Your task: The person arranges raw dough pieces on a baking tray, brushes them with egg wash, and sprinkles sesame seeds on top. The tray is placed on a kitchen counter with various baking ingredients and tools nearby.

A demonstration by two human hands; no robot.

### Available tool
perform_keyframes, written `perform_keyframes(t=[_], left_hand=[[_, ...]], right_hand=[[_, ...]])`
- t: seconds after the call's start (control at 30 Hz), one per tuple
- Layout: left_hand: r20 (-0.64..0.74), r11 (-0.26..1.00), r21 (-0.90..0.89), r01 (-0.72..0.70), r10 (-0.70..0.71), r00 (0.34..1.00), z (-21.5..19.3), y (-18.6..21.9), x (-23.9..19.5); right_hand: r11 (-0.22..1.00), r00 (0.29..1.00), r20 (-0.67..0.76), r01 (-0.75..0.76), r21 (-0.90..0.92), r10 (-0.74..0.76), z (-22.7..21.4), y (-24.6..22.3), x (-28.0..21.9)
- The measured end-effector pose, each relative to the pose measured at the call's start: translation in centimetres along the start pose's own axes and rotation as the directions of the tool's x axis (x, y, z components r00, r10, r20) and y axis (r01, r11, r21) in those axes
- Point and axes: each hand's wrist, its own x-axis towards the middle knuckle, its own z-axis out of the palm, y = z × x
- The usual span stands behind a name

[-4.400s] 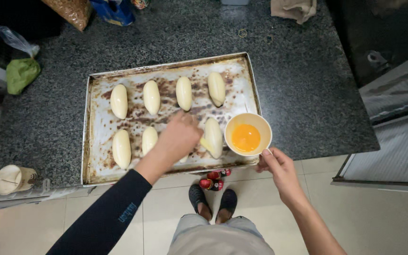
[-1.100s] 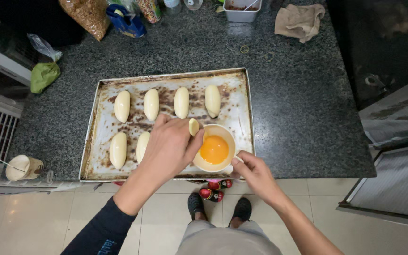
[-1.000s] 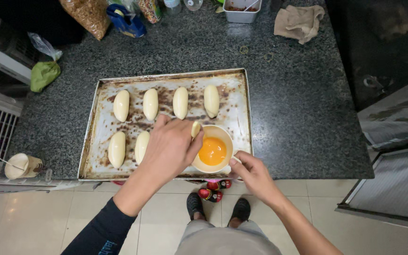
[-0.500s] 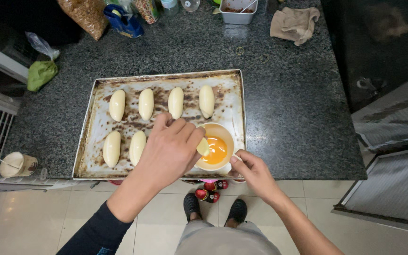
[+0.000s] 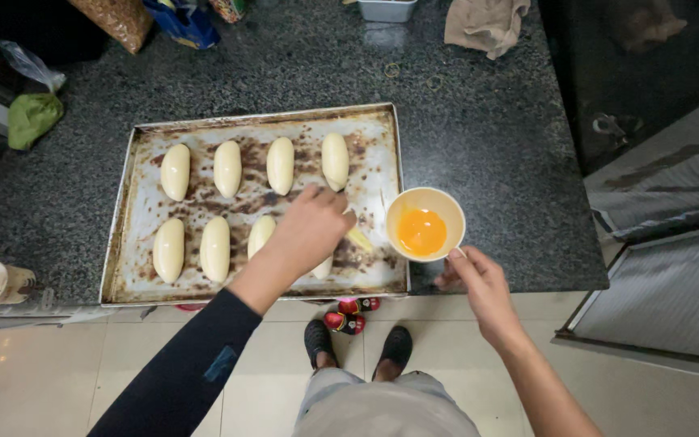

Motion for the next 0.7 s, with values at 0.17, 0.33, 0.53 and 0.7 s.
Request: perform_keyframes(t=[0.17, 0.33, 0.53, 0.7], left_hand=[[0.248, 0.966, 0.135, -0.22, 0.182, 0.952, 3.0, 2.3, -1.4], [0.399, 0.906, -0.029, -0.422, 0.398, 0.826, -0.5, 7.1, -7.5], [-0.103, 0.992, -0.056, -0.116, 0.11, 0.989, 0.5, 1.4, -3.1], [0.198, 0.98, 0.13, -0.152, 0.124, 0.972, 2.0, 1.4, -2.9]], right_hand=[[0.999, 0.999, -0.018, -0.027, 0.038, 0.027, -0.6, 0.0, -0.5], [0.993, 0.998, -0.009, -0.069, 0.092, 0.07, 0.0, 0.7, -0.9], [0.993, 0.999, 0.014, -0.047, 0.109, 0.045, 1.6, 1.2, -1.0], [0.995, 0.998, -0.028, -0.046, 0.083, 0.048, 2.0, 0.7, -1.8]])
